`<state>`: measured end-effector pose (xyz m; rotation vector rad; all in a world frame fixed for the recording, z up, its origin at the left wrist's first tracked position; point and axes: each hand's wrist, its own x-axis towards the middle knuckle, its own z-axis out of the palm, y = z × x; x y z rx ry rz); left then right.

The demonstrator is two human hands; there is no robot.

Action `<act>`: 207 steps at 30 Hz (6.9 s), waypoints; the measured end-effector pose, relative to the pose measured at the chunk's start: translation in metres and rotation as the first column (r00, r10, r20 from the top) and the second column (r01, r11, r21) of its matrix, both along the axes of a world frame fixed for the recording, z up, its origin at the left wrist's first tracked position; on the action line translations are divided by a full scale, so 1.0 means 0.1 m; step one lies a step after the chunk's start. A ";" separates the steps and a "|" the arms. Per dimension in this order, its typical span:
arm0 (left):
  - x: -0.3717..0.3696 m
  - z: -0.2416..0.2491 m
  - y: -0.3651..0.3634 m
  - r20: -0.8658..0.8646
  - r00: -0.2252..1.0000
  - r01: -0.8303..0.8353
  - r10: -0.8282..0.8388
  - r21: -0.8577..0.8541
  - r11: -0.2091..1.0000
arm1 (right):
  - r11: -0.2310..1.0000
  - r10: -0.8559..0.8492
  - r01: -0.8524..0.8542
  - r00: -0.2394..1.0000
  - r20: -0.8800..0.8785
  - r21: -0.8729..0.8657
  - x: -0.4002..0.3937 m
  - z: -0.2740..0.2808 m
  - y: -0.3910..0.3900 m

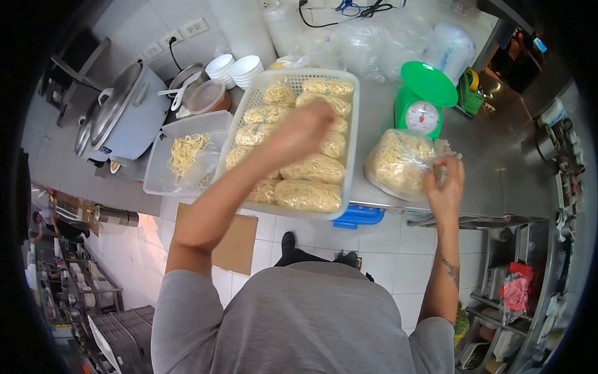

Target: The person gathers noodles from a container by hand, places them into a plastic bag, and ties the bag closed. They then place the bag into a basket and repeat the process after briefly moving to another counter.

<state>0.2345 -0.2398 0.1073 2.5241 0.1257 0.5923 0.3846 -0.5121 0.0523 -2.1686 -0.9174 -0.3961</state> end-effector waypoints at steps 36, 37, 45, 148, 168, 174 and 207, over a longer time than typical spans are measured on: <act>-2.49 -0.38 3.06 -0.168 0.984 -0.032 -0.058 -0.491 0.871 | 0.870 0.475 -0.161 0.018 -0.880 0.466 -2.08 0.21 3.75; -2.55 -0.49 3.25 -0.311 0.949 -0.168 0.043 -0.386 0.907 | 0.872 0.488 -0.083 0.095 -0.868 0.482 -2.06 0.19 3.72; -2.46 -1.25 3.11 -0.702 0.658 -0.234 0.272 0.152 0.960 | 0.878 0.360 -0.098 0.780 -0.512 0.469 -1.81 0.42 3.67; -1.48 0.15 2.58 0.319 0.943 -0.114 0.099 0.028 0.993 | 0.860 0.503 -0.360 0.715 -0.486 0.361 -1.85 0.48 4.56; -1.86 -1.43 2.43 -0.478 0.847 0.346 -0.233 0.162 0.924 | 0.906 0.408 -0.214 0.665 -0.626 0.364 -1.68 0.46 4.36; -2.50 -0.98 2.87 -0.783 0.577 0.012 0.232 0.292 0.956 | 0.908 0.407 -0.195 0.617 -0.673 0.371 -1.52 0.43 4.34; -1.65 0.26 2.72 0.316 0.947 -0.029 0.053 -0.081 0.996 | 0.842 0.539 -0.364 0.537 -0.649 0.398 -1.95 0.54 4.36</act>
